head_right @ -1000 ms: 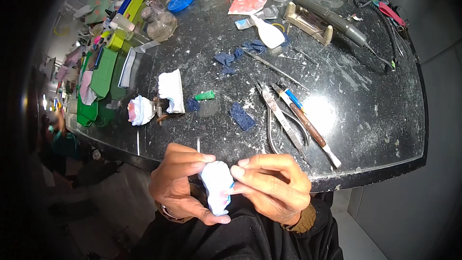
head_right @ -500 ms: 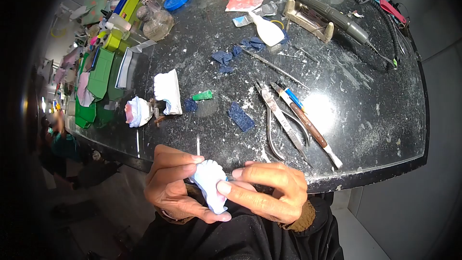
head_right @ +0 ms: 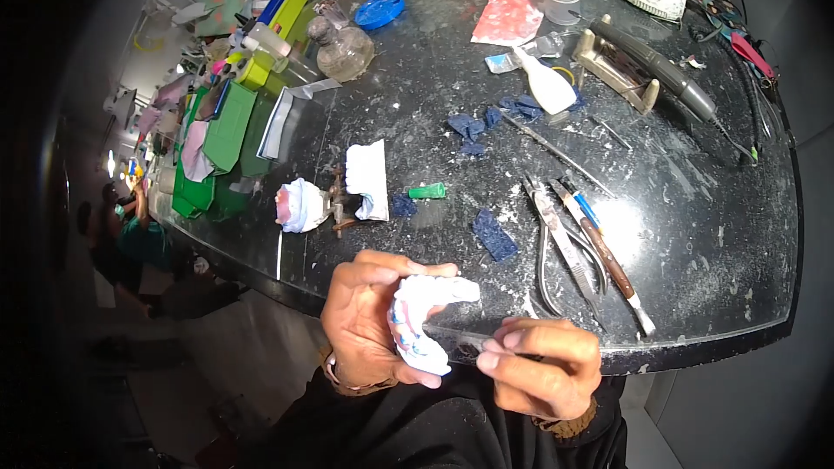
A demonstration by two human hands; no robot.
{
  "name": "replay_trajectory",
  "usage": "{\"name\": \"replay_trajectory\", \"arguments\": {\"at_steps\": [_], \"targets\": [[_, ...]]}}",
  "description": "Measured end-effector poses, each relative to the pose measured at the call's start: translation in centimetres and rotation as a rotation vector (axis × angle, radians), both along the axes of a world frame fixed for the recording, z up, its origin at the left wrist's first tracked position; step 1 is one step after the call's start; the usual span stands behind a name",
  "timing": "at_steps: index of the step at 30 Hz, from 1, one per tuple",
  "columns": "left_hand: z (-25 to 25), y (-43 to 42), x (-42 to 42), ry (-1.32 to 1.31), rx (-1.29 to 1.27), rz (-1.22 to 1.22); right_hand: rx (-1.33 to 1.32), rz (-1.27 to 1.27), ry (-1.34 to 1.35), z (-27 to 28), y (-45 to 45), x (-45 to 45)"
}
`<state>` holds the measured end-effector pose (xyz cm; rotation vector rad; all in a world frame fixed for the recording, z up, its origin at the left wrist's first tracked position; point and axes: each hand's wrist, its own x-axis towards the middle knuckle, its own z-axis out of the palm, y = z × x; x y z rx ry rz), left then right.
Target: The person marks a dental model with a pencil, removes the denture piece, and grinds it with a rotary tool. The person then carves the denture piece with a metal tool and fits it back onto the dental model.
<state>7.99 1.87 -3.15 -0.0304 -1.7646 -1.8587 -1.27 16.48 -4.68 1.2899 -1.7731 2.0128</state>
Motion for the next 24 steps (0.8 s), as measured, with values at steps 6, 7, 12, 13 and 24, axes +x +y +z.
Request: {"name": "replay_trajectory", "arguments": {"at_steps": [6, 7, 12, 13, 24], "targets": [[0.9, 0.6, 0.7, -0.091, 0.333, -0.036, 0.101, -0.089, -0.047, 0.7, -0.2, 0.0], [0.7, 0.4, 0.7, -0.069, 0.302, -0.068, 0.104, -0.100, -0.051, 0.7, -0.3, 0.0], [0.3, 0.6, 1.3, -0.065, 0.421, -0.213, 0.041, -0.082, -0.026, 0.1, -0.6, -0.1], [0.0, 0.5, 1.5, -0.060, 0.436, -0.245, 0.020, -0.076, -0.015, -0.2, -0.7, 0.0], [0.1, 0.4, 1.3, 0.029, 0.517, -0.387, -0.074, -0.008, -0.032, -0.6, -0.3, -0.2]]}}
